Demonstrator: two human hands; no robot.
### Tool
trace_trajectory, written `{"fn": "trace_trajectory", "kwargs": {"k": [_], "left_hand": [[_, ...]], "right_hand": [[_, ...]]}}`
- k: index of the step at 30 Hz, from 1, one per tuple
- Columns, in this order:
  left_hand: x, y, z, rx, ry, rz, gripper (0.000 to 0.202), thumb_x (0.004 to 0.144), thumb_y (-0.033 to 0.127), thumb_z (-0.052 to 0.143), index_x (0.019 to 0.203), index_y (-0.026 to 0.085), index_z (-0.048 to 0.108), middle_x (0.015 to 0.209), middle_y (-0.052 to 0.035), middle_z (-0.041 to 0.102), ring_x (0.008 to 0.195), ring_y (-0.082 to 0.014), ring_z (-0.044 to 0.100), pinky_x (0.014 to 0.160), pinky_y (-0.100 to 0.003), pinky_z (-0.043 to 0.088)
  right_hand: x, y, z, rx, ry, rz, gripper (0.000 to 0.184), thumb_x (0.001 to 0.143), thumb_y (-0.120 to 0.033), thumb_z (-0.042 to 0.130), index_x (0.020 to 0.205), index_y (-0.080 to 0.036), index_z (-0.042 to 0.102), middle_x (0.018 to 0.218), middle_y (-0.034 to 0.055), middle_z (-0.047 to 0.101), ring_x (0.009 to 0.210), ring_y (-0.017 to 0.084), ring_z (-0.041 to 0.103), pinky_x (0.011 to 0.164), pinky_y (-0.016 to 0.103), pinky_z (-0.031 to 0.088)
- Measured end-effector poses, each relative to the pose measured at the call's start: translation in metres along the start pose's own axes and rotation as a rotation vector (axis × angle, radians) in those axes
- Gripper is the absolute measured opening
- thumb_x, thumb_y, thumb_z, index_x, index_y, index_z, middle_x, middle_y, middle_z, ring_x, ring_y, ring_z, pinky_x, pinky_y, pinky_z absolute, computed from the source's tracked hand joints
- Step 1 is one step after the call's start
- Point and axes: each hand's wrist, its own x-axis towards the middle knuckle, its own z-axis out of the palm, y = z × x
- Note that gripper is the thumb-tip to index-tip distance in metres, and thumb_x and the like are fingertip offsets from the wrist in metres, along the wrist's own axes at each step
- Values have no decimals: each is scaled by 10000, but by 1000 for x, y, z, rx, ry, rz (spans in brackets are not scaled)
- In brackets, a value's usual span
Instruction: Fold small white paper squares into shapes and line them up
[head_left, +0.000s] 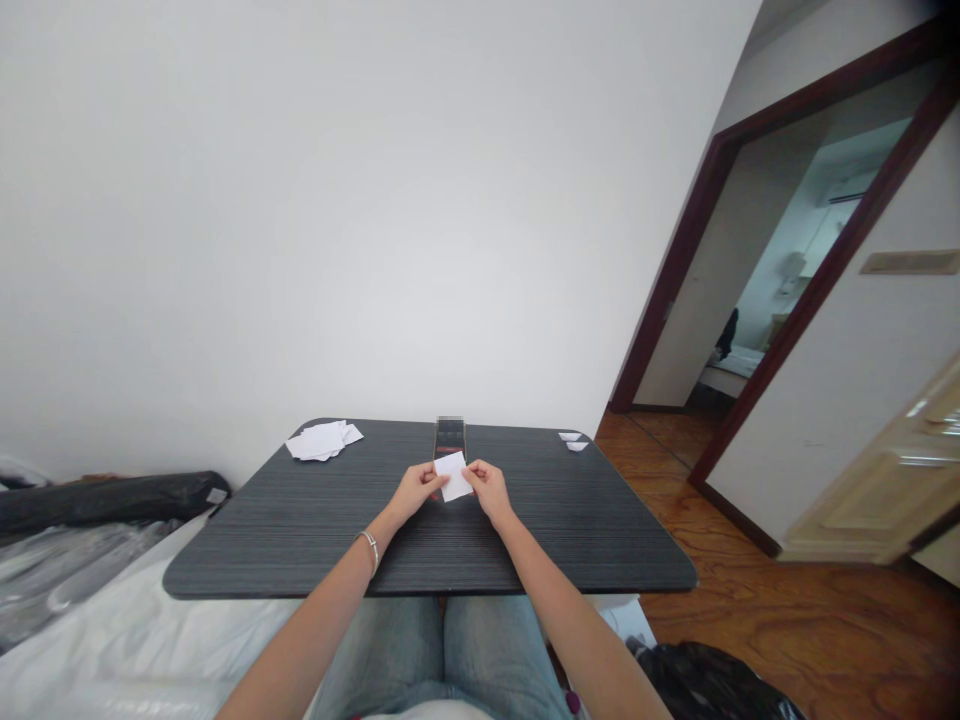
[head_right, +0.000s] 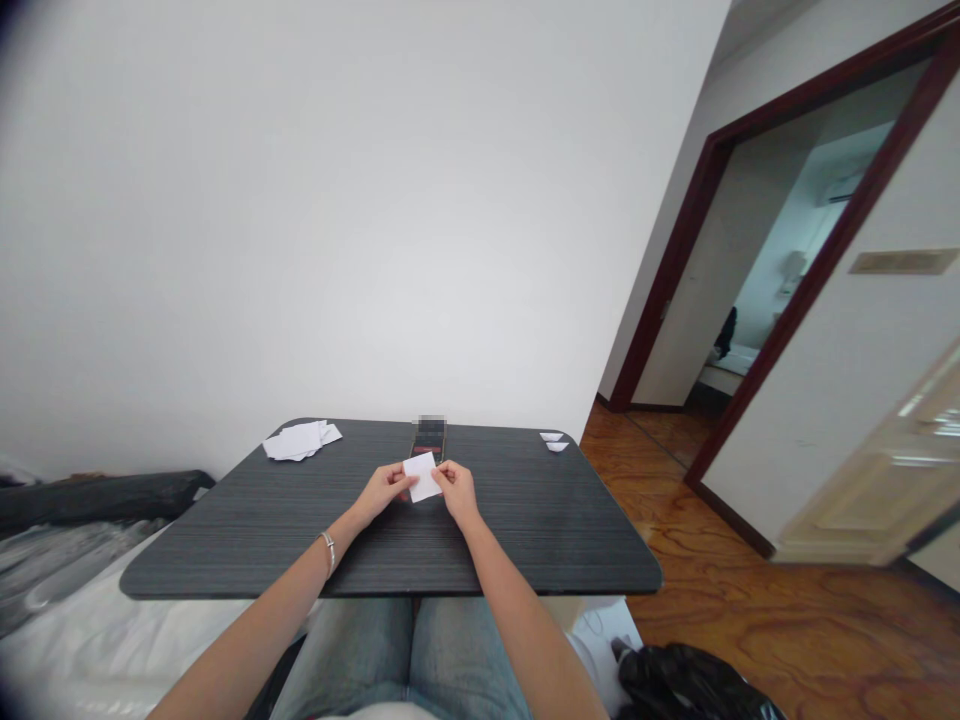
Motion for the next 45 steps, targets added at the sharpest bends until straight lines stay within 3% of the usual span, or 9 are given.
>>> {"fn": "trace_trajectory", "kwargs": {"k": [9, 19, 31, 37, 41, 45], "left_hand": [[-2, 5, 0, 92, 62, 23, 312, 623, 413, 622, 567, 108, 584, 502, 16, 532, 466, -100, 455, 442, -193, 310], [-3, 12, -4, 30, 198, 65, 290, 654, 404, 594, 620, 117, 574, 535, 14, 538, 485, -108, 475, 464, -199, 334], [-2, 8, -13, 2, 411, 69, 332, 667, 463, 558, 625, 134, 546, 532, 19, 508, 491, -105, 443, 449, -189, 300], [-4, 11, -6, -20, 285, 43, 315, 646, 438, 595, 644, 124, 573, 537, 14, 539, 481, -109, 476, 458, -194, 331], [-5, 13, -3, -24, 190, 30, 295, 646, 415, 607, 632, 121, 585, 536, 12, 556, 482, -110, 490, 463, -195, 340], [-3, 9, -3, -7, 115, -6, 295, 644, 407, 611, 668, 113, 606, 567, -7, 594, 499, -122, 515, 479, -205, 356]], "right_hand": [[-9, -4, 5, -289, -151, -174, 165, 719, -279, 535, 602, -164, 556, 552, -19, 532, 518, 110, 473, 486, 197, 369], [-9, -9, 6, -155, -214, -79, 139, 706, -231, 515, 581, -173, 500, 499, -46, 498, 433, 87, 452, 416, 182, 366], [-7, -6, 3, -167, -141, -52, 143, 703, -244, 514, 581, -171, 499, 495, -34, 514, 448, 92, 484, 408, 176, 372], [-6, -5, 2, -159, -25, -69, 207, 727, -362, 520, 804, -171, 546, 628, -2, 578, 480, 104, 522, 366, 166, 358], [-8, -5, 3, -242, -121, -116, 163, 712, -327, 546, 666, -173, 571, 561, -8, 569, 494, 119, 530, 416, 190, 386], [-9, -7, 3, -298, -100, -139, 165, 711, -297, 535, 602, -181, 580, 511, -16, 558, 484, 127, 520, 444, 208, 387]]}}
